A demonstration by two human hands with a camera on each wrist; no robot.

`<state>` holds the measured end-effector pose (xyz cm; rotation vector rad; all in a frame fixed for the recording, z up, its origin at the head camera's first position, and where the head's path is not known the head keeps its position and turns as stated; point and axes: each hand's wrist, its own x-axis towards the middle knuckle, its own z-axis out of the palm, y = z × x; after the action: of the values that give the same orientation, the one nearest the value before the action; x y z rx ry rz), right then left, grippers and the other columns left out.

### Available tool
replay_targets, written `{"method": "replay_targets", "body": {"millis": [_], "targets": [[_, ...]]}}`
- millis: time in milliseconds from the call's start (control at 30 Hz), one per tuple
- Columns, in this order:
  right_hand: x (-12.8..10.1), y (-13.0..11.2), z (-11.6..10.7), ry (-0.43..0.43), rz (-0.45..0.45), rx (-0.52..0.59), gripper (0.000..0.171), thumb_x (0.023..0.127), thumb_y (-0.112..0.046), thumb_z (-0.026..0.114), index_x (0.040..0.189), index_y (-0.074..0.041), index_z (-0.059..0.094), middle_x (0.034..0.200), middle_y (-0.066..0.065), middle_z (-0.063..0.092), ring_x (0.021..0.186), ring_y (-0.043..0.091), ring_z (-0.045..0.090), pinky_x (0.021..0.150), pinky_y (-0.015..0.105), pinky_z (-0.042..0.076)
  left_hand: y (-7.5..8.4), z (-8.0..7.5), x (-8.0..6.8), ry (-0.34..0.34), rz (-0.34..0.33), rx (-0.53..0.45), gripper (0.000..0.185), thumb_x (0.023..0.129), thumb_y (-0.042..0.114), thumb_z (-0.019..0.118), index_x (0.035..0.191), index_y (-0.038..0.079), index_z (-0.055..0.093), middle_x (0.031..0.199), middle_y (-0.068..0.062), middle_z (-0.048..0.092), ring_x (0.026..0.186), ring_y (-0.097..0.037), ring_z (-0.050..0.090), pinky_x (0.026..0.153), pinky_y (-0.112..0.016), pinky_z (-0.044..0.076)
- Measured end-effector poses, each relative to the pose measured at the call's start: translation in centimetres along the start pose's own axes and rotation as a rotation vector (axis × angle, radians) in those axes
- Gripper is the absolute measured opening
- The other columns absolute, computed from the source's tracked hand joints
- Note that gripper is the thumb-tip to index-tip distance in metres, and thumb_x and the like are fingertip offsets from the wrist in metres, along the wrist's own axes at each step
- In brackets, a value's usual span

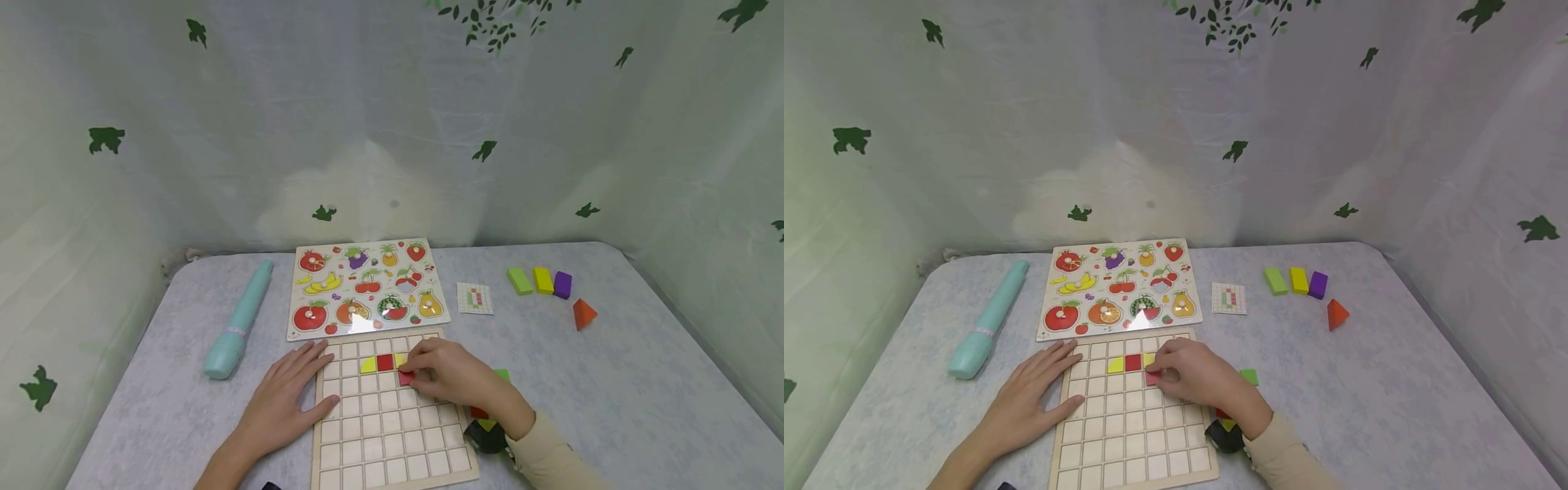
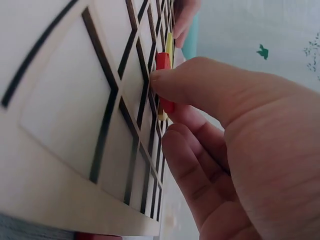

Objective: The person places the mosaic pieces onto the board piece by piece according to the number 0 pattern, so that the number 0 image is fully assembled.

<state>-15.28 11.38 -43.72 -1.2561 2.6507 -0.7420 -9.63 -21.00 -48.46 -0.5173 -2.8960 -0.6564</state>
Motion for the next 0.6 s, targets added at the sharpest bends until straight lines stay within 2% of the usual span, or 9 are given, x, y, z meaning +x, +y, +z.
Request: {"method": "replay_targets", "body": {"millis": [400, 600], "targets": [[-0.2, 0.1, -0.2, -0.034, -0.015, 0.01, 0.02, 0.094, -0.018, 0.077, 0.113, -0.015, 0.081, 0.11, -0.004, 0.07, 0.098, 0.007, 0.06, 0.085, 0.019, 0.055, 0.0, 0.0, 0.1, 0.001, 0.001, 0.0, 0.074, 0.088, 0.055, 0.075, 0.149, 0.018, 0.056, 0.163, 0.0, 0.042, 0.152, -0.028, 0.034, 0.12, -0.057, 0.031], [-0.9, 0.4, -1.0, -0.019, 0.029, 0.021, 0.021, 0.094, -0.021, 0.078, 0.114, -0.017, 0.08, 0.112, -0.004, 0.07, 0.1, 0.009, 0.06, 0.085, 0.021, 0.056, 0.0, 0.1, 0.1, 0.004, 0.007, -0.004, 0.073, 0.088, 0.055, 0.075, 0.149, 0.019, 0.056, 0.163, 0.001, 0.043, 0.152, -0.028, 0.034, 0.119, -0.057, 0.032]]}}
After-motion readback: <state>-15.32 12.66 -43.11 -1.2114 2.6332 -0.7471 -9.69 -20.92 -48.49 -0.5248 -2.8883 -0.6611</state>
